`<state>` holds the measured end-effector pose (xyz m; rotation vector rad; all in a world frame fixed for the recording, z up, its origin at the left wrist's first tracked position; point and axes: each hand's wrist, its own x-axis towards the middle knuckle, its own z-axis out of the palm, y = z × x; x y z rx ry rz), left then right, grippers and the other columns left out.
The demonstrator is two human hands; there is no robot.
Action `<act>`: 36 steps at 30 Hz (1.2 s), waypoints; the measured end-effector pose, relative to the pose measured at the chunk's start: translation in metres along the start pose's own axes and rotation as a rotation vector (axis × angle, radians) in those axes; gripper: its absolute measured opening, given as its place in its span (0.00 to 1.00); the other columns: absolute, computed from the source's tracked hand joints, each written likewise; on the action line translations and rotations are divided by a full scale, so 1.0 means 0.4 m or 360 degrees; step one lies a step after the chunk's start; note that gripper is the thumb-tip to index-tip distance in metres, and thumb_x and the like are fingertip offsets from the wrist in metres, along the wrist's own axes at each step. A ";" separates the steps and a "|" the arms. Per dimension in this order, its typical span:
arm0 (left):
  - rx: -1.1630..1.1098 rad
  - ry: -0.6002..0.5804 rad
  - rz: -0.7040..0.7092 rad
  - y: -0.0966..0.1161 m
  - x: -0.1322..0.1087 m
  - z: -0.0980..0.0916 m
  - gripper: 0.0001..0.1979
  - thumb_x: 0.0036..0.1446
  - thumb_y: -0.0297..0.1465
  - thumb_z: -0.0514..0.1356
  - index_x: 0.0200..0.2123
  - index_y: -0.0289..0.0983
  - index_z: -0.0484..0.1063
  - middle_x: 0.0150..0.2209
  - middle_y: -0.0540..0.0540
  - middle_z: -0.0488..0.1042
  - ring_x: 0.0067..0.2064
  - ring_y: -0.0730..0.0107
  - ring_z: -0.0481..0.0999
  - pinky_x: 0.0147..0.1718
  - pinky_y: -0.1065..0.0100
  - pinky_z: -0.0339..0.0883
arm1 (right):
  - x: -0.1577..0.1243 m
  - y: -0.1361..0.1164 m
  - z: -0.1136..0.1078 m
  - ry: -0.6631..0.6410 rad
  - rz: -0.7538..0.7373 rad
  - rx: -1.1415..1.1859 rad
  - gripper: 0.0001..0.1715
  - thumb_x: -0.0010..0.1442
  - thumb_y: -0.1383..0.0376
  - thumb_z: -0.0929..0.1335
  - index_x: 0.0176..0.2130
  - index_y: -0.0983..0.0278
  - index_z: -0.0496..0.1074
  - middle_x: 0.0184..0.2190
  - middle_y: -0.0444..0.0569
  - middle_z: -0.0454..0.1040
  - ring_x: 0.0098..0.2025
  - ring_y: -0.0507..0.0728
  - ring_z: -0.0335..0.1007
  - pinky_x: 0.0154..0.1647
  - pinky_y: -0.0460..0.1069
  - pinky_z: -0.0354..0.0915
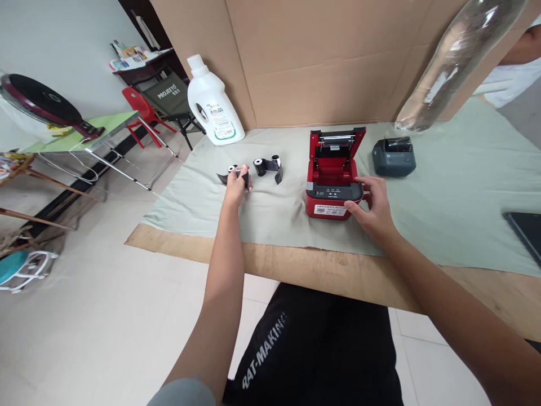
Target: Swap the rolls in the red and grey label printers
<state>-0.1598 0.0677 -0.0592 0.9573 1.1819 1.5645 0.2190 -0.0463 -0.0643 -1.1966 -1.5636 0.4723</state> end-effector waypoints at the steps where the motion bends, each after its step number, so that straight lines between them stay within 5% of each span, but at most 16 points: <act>1: -0.0039 -0.0044 -0.0057 0.004 -0.001 0.003 0.16 0.63 0.44 0.68 0.38 0.38 0.72 0.24 0.53 0.67 0.24 0.73 0.67 0.28 0.69 0.67 | 0.000 0.001 0.000 -0.0004 -0.0001 -0.0002 0.34 0.56 0.49 0.77 0.58 0.54 0.72 0.57 0.55 0.68 0.51 0.66 0.73 0.48 0.62 0.77; 6: -0.0039 -0.0114 -0.0051 0.013 -0.006 0.011 0.06 0.61 0.30 0.63 0.42 0.38 0.73 0.32 0.49 0.76 0.35 0.69 0.78 0.38 0.70 0.71 | 0.001 0.003 -0.001 -0.0008 -0.0017 0.0000 0.33 0.57 0.49 0.76 0.58 0.54 0.72 0.57 0.56 0.68 0.52 0.66 0.73 0.49 0.63 0.77; 11: 0.0207 -0.0066 0.0200 0.013 -0.009 0.002 0.17 0.45 0.23 0.72 0.36 0.39 0.71 0.35 0.52 0.76 0.39 0.72 0.77 0.42 0.73 0.71 | 0.002 0.004 -0.001 -0.0010 -0.0027 0.0004 0.34 0.57 0.49 0.76 0.58 0.55 0.72 0.57 0.56 0.68 0.52 0.66 0.74 0.49 0.63 0.78; 21: 0.0596 0.0208 0.0430 0.005 0.007 -0.026 0.22 0.47 0.37 0.77 0.25 0.39 0.65 0.25 0.55 0.62 0.29 0.75 0.61 0.28 0.74 0.59 | 0.004 0.001 -0.002 -0.0008 -0.0025 -0.0004 0.34 0.56 0.46 0.77 0.58 0.53 0.72 0.56 0.56 0.68 0.52 0.68 0.73 0.47 0.64 0.77; 28: 0.0819 0.0374 0.0574 0.006 0.003 -0.027 0.25 0.41 0.32 0.80 0.27 0.41 0.63 0.32 0.52 0.62 0.42 0.65 0.67 0.43 0.71 0.64 | 0.006 0.005 -0.002 -0.0029 -0.0027 -0.0030 0.34 0.57 0.45 0.76 0.58 0.53 0.72 0.56 0.55 0.68 0.51 0.67 0.73 0.45 0.63 0.77; 36: 0.0818 0.0278 0.0584 -0.004 -0.005 -0.007 0.22 0.45 0.26 0.77 0.24 0.41 0.64 0.33 0.49 0.62 0.45 0.59 0.68 0.49 0.67 0.64 | 0.006 0.008 -0.005 -0.0037 -0.0042 -0.0065 0.34 0.57 0.46 0.76 0.58 0.53 0.72 0.56 0.56 0.68 0.51 0.67 0.73 0.46 0.63 0.77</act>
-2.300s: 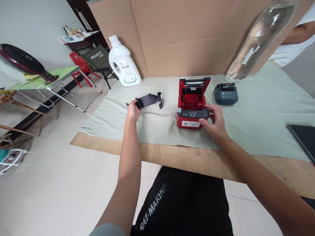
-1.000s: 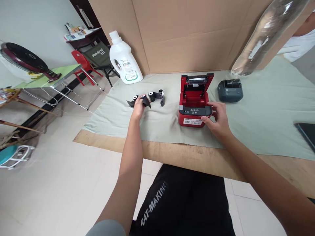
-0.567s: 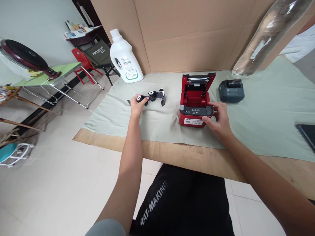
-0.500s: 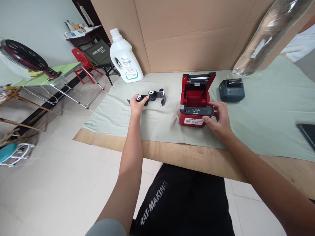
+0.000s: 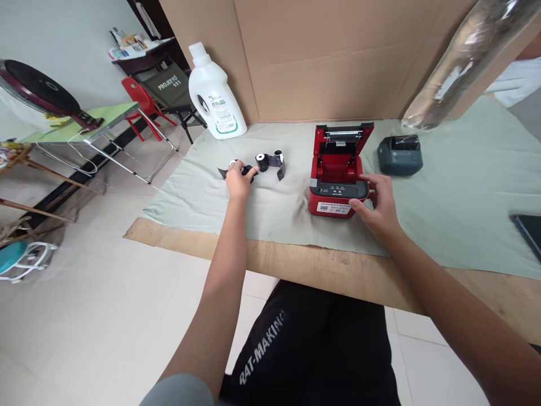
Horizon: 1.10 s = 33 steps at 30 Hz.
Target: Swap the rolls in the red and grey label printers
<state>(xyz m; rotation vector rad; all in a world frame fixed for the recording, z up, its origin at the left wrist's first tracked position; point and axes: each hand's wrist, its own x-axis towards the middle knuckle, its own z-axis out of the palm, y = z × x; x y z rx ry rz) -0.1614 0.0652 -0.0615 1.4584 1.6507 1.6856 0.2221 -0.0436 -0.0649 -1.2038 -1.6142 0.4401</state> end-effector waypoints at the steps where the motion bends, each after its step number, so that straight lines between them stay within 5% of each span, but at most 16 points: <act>1: 0.0000 0.0010 -0.0018 -0.001 -0.002 0.004 0.24 0.43 0.25 0.78 0.24 0.41 0.63 0.34 0.48 0.63 0.48 0.57 0.69 0.49 0.67 0.64 | 0.000 0.000 0.000 0.0002 0.0000 -0.0005 0.34 0.57 0.46 0.76 0.58 0.53 0.72 0.56 0.56 0.68 0.51 0.67 0.73 0.45 0.63 0.77; 10: 0.0274 0.0011 -0.0176 0.002 -0.010 0.056 0.28 0.42 0.31 0.80 0.29 0.43 0.60 0.47 0.40 0.68 0.63 0.39 0.69 0.46 0.62 0.70 | -0.001 0.003 0.000 -0.0011 0.0005 0.0036 0.33 0.58 0.47 0.76 0.59 0.52 0.71 0.56 0.55 0.67 0.51 0.66 0.73 0.46 0.62 0.77; 16: 0.0182 -0.0048 -0.0168 0.016 -0.029 0.085 0.32 0.42 0.35 0.81 0.29 0.44 0.56 0.51 0.38 0.65 0.68 0.36 0.61 0.48 0.61 0.71 | -0.002 0.008 -0.001 -0.0015 -0.0003 0.0044 0.34 0.58 0.47 0.76 0.60 0.52 0.71 0.57 0.55 0.67 0.50 0.66 0.73 0.46 0.62 0.77; 21: 0.0139 0.0132 -0.0038 0.026 -0.033 0.074 0.27 0.48 0.38 0.79 0.35 0.43 0.60 0.51 0.37 0.66 0.69 0.40 0.60 0.55 0.61 0.68 | -0.003 0.004 -0.001 -0.0011 -0.0010 0.0053 0.33 0.59 0.49 0.76 0.60 0.52 0.71 0.57 0.55 0.67 0.50 0.65 0.73 0.46 0.62 0.76; 26: 0.0219 0.0525 0.0028 0.032 -0.012 0.020 0.09 0.72 0.40 0.58 0.45 0.40 0.66 0.51 0.39 0.71 0.62 0.55 0.69 0.64 0.60 0.61 | -0.001 -0.005 -0.003 -0.0008 0.0008 0.0036 0.33 0.58 0.49 0.76 0.59 0.54 0.71 0.56 0.55 0.67 0.50 0.65 0.72 0.46 0.60 0.76; 28: 0.0454 0.0656 -0.0057 0.032 0.003 -0.014 0.12 0.75 0.33 0.48 0.48 0.38 0.69 0.51 0.39 0.75 0.58 0.58 0.72 0.64 0.59 0.61 | 0.000 -0.007 -0.004 -0.0018 0.0017 0.0019 0.33 0.58 0.50 0.75 0.59 0.55 0.71 0.57 0.55 0.67 0.50 0.64 0.72 0.46 0.60 0.76; 30: 0.0717 0.0546 -0.0061 0.030 0.029 -0.057 0.15 0.72 0.28 0.47 0.50 0.36 0.73 0.52 0.39 0.78 0.56 0.59 0.74 0.63 0.58 0.62 | -0.001 -0.009 -0.005 -0.0021 0.0025 0.0007 0.33 0.59 0.50 0.75 0.59 0.56 0.71 0.57 0.56 0.67 0.51 0.64 0.72 0.46 0.59 0.76; 33: 0.1094 -0.0121 0.0157 0.036 0.101 -0.127 0.18 0.65 0.25 0.53 0.50 0.40 0.79 0.55 0.44 0.81 0.58 0.58 0.75 0.65 0.56 0.61 | 0.000 -0.009 -0.004 -0.0014 0.0025 0.0006 0.33 0.58 0.50 0.74 0.59 0.57 0.71 0.56 0.56 0.67 0.51 0.64 0.72 0.47 0.59 0.76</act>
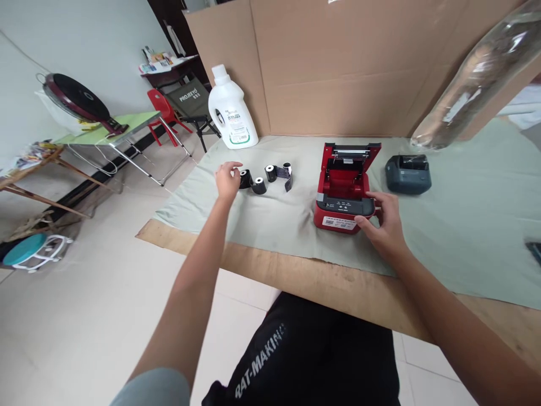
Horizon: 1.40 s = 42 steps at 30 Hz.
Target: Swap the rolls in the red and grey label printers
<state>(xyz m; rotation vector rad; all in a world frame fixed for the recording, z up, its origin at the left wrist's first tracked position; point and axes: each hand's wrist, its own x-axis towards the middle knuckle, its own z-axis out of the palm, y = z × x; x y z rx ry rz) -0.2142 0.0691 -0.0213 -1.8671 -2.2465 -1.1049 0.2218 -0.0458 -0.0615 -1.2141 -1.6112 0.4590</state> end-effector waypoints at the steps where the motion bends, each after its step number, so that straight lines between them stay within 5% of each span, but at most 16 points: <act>1: 0.0106 -0.0238 0.0128 -0.012 0.029 -0.020 0.19 0.63 0.24 0.54 0.50 0.42 0.81 0.56 0.45 0.81 0.59 0.57 0.76 0.65 0.55 0.61 | 0.000 0.000 0.000 -0.0001 -0.0004 0.0001 0.33 0.58 0.51 0.74 0.59 0.57 0.71 0.56 0.56 0.67 0.51 0.64 0.72 0.47 0.59 0.76; 4: 0.0318 -0.0871 0.0295 -0.024 0.116 -0.064 0.22 0.56 0.25 0.60 0.51 0.44 0.82 0.54 0.46 0.82 0.57 0.56 0.79 0.60 0.58 0.67 | 0.002 0.003 0.000 -0.0010 -0.0013 0.0012 0.33 0.57 0.52 0.75 0.59 0.58 0.71 0.56 0.57 0.67 0.53 0.65 0.71 0.47 0.60 0.75; 7: 0.0429 -0.1062 0.0362 -0.010 0.165 -0.072 0.18 0.51 0.27 0.64 0.46 0.42 0.82 0.46 0.46 0.84 0.49 0.57 0.81 0.50 0.63 0.71 | 0.003 0.005 0.000 -0.0012 -0.0018 0.0009 0.33 0.57 0.52 0.75 0.59 0.58 0.71 0.57 0.58 0.67 0.54 0.66 0.71 0.48 0.60 0.75; 12: 0.0223 -0.0787 0.0235 -0.009 0.159 -0.065 0.14 0.46 0.25 0.67 0.37 0.40 0.73 0.38 0.47 0.80 0.39 0.62 0.79 0.45 0.62 0.73 | 0.001 0.000 0.001 -0.0005 -0.0009 -0.0036 0.33 0.58 0.52 0.74 0.60 0.58 0.71 0.57 0.58 0.67 0.55 0.67 0.72 0.48 0.60 0.76; 17: -0.1029 -0.0131 -0.0210 0.013 0.090 -0.093 0.19 0.47 0.27 0.71 0.40 0.40 0.68 0.35 0.51 0.76 0.33 0.71 0.78 0.36 0.68 0.75 | -0.002 -0.003 -0.001 0.0000 -0.0057 -0.0054 0.32 0.59 0.52 0.74 0.59 0.60 0.70 0.57 0.60 0.68 0.55 0.67 0.72 0.48 0.61 0.76; 19: -0.1680 0.0044 -0.0426 0.069 0.036 -0.091 0.17 0.52 0.33 0.72 0.38 0.40 0.68 0.33 0.52 0.76 0.32 0.74 0.78 0.37 0.70 0.76 | 0.002 -0.016 -0.005 0.0073 -0.0183 -0.0136 0.32 0.59 0.53 0.74 0.59 0.60 0.71 0.58 0.61 0.68 0.57 0.69 0.71 0.49 0.63 0.76; 22: -0.2339 0.0047 -0.0551 0.207 -0.074 -0.057 0.16 0.53 0.36 0.74 0.36 0.39 0.70 0.36 0.50 0.80 0.36 0.74 0.81 0.39 0.74 0.78 | 0.022 -0.070 -0.013 0.0227 -0.0502 -0.0314 0.24 0.61 0.56 0.75 0.54 0.60 0.73 0.54 0.61 0.71 0.57 0.70 0.72 0.53 0.66 0.74; 26: -0.2727 -0.0298 -0.0645 0.426 -0.219 0.017 0.15 0.53 0.34 0.75 0.39 0.38 0.74 0.37 0.49 0.81 0.36 0.75 0.82 0.37 0.75 0.77 | 0.087 -0.188 -0.013 0.0008 -0.0663 -0.0300 0.12 0.66 0.62 0.70 0.50 0.58 0.75 0.44 0.55 0.77 0.46 0.64 0.76 0.48 0.61 0.75; 28: -0.2843 -0.0432 -0.0647 0.511 -0.269 0.046 0.15 0.53 0.34 0.75 0.39 0.38 0.74 0.37 0.49 0.81 0.37 0.74 0.82 0.41 0.72 0.78 | 0.136 -0.239 -0.011 -0.0215 -0.0491 -0.0220 0.12 0.66 0.62 0.70 0.50 0.59 0.76 0.41 0.52 0.79 0.39 0.61 0.76 0.40 0.57 0.75; 31: -0.2914 -0.0380 -0.0557 0.573 -0.304 0.072 0.17 0.51 0.35 0.76 0.41 0.39 0.76 0.36 0.52 0.79 0.36 0.75 0.81 0.43 0.70 0.77 | 0.208 -0.282 -0.019 -0.0371 -0.0334 -0.0147 0.16 0.62 0.64 0.72 0.51 0.59 0.77 0.42 0.51 0.82 0.39 0.62 0.78 0.40 0.57 0.75; 37: -0.2528 -0.0156 -0.0229 0.536 -0.308 0.101 0.26 0.50 0.37 0.77 0.53 0.42 0.78 0.48 0.46 0.81 0.48 0.67 0.82 0.48 0.67 0.75 | 0.256 -0.282 -0.031 -0.0704 -0.0485 -0.0033 0.38 0.57 0.62 0.75 0.65 0.58 0.72 0.63 0.54 0.76 0.63 0.70 0.74 0.65 0.64 0.70; 42: -0.2238 -0.0024 -0.0091 0.507 -0.316 0.127 0.25 0.50 0.35 0.75 0.51 0.42 0.77 0.46 0.47 0.81 0.50 0.64 0.81 0.50 0.65 0.75 | 0.254 -0.279 -0.011 -0.0944 -0.0404 0.0079 0.24 0.60 0.64 0.72 0.57 0.57 0.76 0.56 0.51 0.80 0.60 0.67 0.76 0.61 0.60 0.71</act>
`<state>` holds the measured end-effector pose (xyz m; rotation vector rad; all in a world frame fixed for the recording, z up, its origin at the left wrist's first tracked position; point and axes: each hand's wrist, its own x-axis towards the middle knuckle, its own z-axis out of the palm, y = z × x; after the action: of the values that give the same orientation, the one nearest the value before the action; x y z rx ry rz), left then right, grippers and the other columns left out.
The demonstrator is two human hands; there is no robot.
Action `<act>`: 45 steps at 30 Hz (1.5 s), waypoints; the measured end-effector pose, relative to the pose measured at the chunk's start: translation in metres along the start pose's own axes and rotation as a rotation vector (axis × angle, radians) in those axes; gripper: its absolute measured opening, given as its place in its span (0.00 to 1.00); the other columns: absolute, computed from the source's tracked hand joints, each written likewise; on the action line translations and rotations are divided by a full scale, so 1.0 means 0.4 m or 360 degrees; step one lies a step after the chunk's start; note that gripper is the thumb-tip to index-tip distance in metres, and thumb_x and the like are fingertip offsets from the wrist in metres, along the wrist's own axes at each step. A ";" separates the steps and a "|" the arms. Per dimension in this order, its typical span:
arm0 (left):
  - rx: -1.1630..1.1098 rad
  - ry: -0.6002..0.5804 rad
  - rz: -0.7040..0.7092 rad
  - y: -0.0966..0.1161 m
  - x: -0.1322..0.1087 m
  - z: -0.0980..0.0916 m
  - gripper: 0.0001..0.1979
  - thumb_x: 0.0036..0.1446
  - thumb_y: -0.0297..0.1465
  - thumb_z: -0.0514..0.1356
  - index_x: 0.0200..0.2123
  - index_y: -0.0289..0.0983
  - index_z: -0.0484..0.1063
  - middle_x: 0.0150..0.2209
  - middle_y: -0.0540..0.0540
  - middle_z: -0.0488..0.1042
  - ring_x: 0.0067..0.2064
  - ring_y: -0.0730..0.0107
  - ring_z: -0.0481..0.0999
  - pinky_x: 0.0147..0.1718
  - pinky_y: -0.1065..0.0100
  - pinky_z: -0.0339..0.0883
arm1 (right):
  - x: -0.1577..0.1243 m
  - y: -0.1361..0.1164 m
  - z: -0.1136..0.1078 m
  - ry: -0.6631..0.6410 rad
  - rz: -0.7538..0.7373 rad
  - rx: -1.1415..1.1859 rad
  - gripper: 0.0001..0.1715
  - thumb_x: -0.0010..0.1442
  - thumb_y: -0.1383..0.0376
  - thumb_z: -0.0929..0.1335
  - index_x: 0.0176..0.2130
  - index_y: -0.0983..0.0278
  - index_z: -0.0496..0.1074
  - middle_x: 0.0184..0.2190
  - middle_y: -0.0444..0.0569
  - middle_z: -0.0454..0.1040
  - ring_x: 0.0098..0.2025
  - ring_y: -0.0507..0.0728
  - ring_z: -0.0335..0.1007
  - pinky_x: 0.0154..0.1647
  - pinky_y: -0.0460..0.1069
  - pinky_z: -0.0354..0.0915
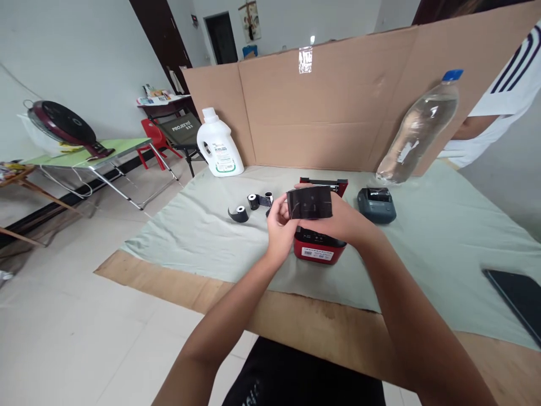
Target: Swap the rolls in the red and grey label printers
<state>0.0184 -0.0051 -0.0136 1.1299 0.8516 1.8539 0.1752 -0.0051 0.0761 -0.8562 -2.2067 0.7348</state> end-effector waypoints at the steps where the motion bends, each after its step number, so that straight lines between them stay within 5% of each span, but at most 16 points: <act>1: 0.0043 -0.0003 0.0025 -0.004 -0.001 -0.004 0.23 0.51 0.37 0.75 0.51 0.43 0.77 0.45 0.47 0.81 0.51 0.63 0.81 0.51 0.65 0.75 | 0.002 0.000 -0.002 -0.0038 0.0028 0.0006 0.24 0.60 0.64 0.72 0.56 0.57 0.75 0.52 0.51 0.81 0.56 0.65 0.77 0.57 0.58 0.73; 5: 0.0257 0.0015 0.0121 -0.012 -0.006 -0.024 0.17 0.62 0.44 0.68 0.52 0.47 0.77 0.51 0.46 0.81 0.58 0.60 0.79 0.58 0.60 0.74 | 0.002 0.008 -0.028 -0.0114 0.0235 0.0023 0.33 0.60 0.64 0.71 0.63 0.57 0.65 0.45 0.48 0.80 0.44 0.62 0.78 0.44 0.54 0.72; 11: 0.0554 -0.0165 0.0321 -0.011 -0.033 -0.051 0.17 0.66 0.46 0.64 0.54 0.47 0.77 0.54 0.42 0.80 0.62 0.56 0.77 0.66 0.55 0.69 | -0.002 0.041 -0.048 -0.0187 0.0500 0.0170 0.33 0.60 0.67 0.67 0.62 0.58 0.57 0.46 0.50 0.78 0.44 0.61 0.76 0.43 0.54 0.71; 14: 0.0672 -0.0388 0.0517 -0.015 -0.040 -0.061 0.22 0.63 0.44 0.67 0.57 0.46 0.74 0.55 0.40 0.79 0.56 0.55 0.81 0.60 0.55 0.73 | -0.001 0.056 -0.049 -0.0126 0.0494 0.0007 0.20 0.60 0.68 0.66 0.52 0.59 0.62 0.49 0.52 0.78 0.49 0.62 0.74 0.48 0.55 0.70; 18: 0.0826 -0.0766 0.0958 -0.023 -0.021 -0.071 0.31 0.49 0.45 0.76 0.54 0.44 0.73 0.44 0.44 0.81 0.41 0.60 0.82 0.47 0.57 0.73 | -0.005 0.067 -0.059 -0.0141 0.0571 -0.0193 0.13 0.63 0.67 0.64 0.48 0.60 0.69 0.50 0.52 0.79 0.50 0.63 0.74 0.49 0.54 0.68; 21: 0.1015 -0.1027 0.1250 -0.020 -0.005 -0.072 0.23 0.52 0.43 0.74 0.48 0.43 0.74 0.35 0.49 0.80 0.34 0.64 0.78 0.39 0.60 0.67 | -0.008 0.076 -0.067 -0.0188 0.0616 -0.0261 0.14 0.63 0.69 0.64 0.48 0.60 0.71 0.51 0.51 0.80 0.49 0.62 0.75 0.47 0.53 0.68; 24: 0.1234 -0.1015 0.1562 -0.008 -0.004 -0.067 0.06 0.61 0.32 0.66 0.42 0.43 0.75 0.25 0.53 0.74 0.28 0.69 0.73 0.32 0.61 0.59 | -0.010 0.083 -0.068 -0.0282 0.0634 -0.0396 0.15 0.62 0.71 0.64 0.48 0.61 0.71 0.50 0.52 0.81 0.47 0.62 0.75 0.45 0.53 0.67; 27: 0.1314 -0.0889 0.1819 0.000 -0.012 -0.062 0.03 0.62 0.29 0.65 0.39 0.42 0.76 0.22 0.54 0.72 0.25 0.71 0.69 0.30 0.62 0.56 | -0.008 0.077 -0.059 -0.0415 0.0718 -0.0531 0.15 0.60 0.74 0.64 0.45 0.61 0.70 0.44 0.51 0.81 0.42 0.61 0.75 0.39 0.52 0.65; 31: 0.1412 -0.0937 0.1853 -0.003 -0.021 -0.060 0.02 0.63 0.31 0.64 0.37 0.42 0.78 0.22 0.53 0.73 0.26 0.70 0.70 0.29 0.62 0.56 | 0.000 0.062 -0.030 -0.0466 0.0796 -0.0770 0.14 0.61 0.76 0.62 0.42 0.61 0.69 0.42 0.53 0.80 0.41 0.62 0.74 0.38 0.52 0.61; 36: 0.1408 -0.0962 0.1782 -0.009 -0.023 -0.059 0.03 0.64 0.32 0.64 0.37 0.42 0.78 0.23 0.53 0.73 0.27 0.71 0.71 0.30 0.62 0.56 | 0.012 0.082 0.010 -0.0447 0.0745 -0.1092 0.15 0.61 0.77 0.61 0.43 0.63 0.71 0.48 0.60 0.80 0.50 0.67 0.75 0.51 0.57 0.59; 45: 0.1383 -0.0972 0.1740 -0.010 -0.023 -0.059 0.04 0.65 0.31 0.63 0.41 0.43 0.80 0.25 0.51 0.74 0.28 0.69 0.70 0.31 0.61 0.55 | 0.025 0.119 0.010 -0.0477 0.0847 -0.0991 0.16 0.59 0.72 0.66 0.45 0.63 0.76 0.48 0.57 0.82 0.56 0.69 0.74 0.57 0.62 0.55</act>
<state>0.0005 -0.0148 -0.0293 2.9654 0.7047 1.6416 0.1841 0.0312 0.0448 -1.7899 -2.5436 0.4126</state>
